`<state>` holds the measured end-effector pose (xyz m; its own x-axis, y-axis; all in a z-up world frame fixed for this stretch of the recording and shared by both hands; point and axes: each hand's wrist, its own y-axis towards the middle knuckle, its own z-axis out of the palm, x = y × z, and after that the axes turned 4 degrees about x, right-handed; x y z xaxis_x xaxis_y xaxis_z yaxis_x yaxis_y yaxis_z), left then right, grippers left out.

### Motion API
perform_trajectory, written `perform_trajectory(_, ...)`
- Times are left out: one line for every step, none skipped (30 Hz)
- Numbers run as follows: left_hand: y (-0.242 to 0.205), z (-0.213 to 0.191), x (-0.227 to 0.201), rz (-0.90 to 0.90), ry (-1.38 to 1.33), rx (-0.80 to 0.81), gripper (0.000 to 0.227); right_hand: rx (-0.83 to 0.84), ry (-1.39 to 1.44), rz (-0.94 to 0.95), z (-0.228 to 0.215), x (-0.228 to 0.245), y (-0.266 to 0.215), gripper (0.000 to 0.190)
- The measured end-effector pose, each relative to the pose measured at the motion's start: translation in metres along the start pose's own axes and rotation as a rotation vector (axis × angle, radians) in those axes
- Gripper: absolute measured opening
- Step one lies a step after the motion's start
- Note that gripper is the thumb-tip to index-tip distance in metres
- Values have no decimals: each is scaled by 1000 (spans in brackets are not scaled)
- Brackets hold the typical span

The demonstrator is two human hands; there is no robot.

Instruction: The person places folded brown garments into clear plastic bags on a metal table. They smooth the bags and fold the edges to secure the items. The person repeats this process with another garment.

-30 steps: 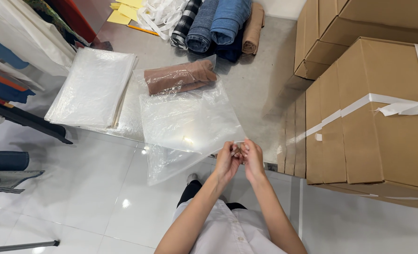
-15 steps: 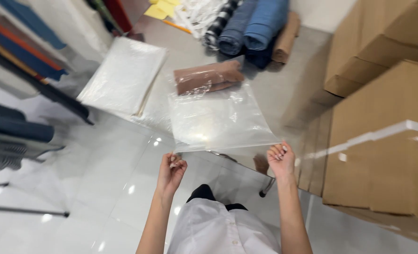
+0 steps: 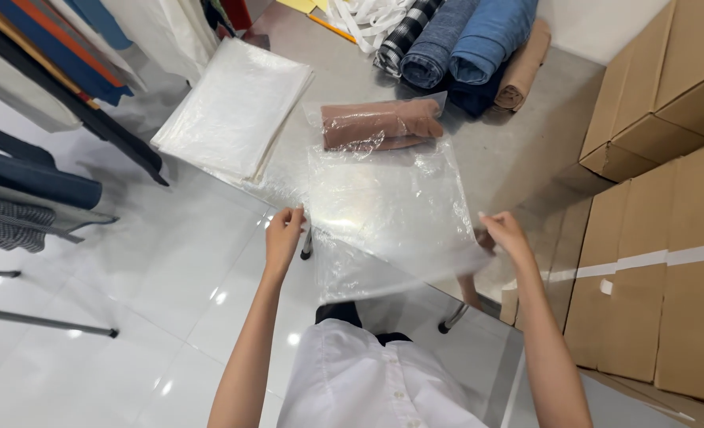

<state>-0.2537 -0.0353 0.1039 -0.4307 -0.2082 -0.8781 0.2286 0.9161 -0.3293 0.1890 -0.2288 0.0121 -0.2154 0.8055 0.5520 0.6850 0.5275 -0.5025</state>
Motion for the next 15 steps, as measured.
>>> perform_trajectory(19, 8, 12, 5, -1, 7, 41, -8, 2, 3, 7, 6, 5, 56)
perform_trajectory(38, 15, 23, -29, -8, 44, 42, 41, 159, -33, 15, 13, 10, 55)
perform_trajectory(58, 22, 33, -63, -15, 81, 49, 89, 315, -72, 22, 22, 16, 54)
perform_trajectory(71, 27, 37, -59, -13, 88, 49, 82, 319, -69, 23, 25, 23, 54)
perform_trajectory(83, 32, 40, -68, 2, 95, 55, 76, 352, -101, 23, 29, 29, 54)
perform_trajectory(96, 34, 42, -74, 22, 97, 62, 73, 391, -137, 27, 35, 36, 55)
perform_trajectory(100, 34, 38, -67, 28, 100, 62, 69, 400, -137, 25, 36, 38, 55)
perform_trajectory(105, 34, 34, -99, -27, 115, 63, 81, 403, -110, 25, 37, 39, 54)
perform_trajectory(111, 35, 30, -131, -82, 131, 63, 94, 406, -83, 25, 38, 41, 53)
perform_trajectory(115, 32, 26, -128, -79, 138, 63, 88, 410, -80, 23, 41, 40, 53)
perform_trajectory(119, 29, 23, -116, -63, 98, 59, 99, 409, -73, 22, 44, 40, 51)
perform_trajectory(122, 29, 21, -106, -50, 59, 55, 111, 404, -64, 18, 44, 40, 50)
perform_trajectory(125, 30, 15, -105, -50, 67, 55, 104, 405, -60, 17, 48, 39, 50)
perform_trajectory(126, 28, 10, -118, -80, 62, 52, 100, 394, -44, 17, 53, 38, 47)
perform_trajectory(127, 27, 6, -130, -110, 58, 49, 95, 383, -28, 18, 57, 37, 45)
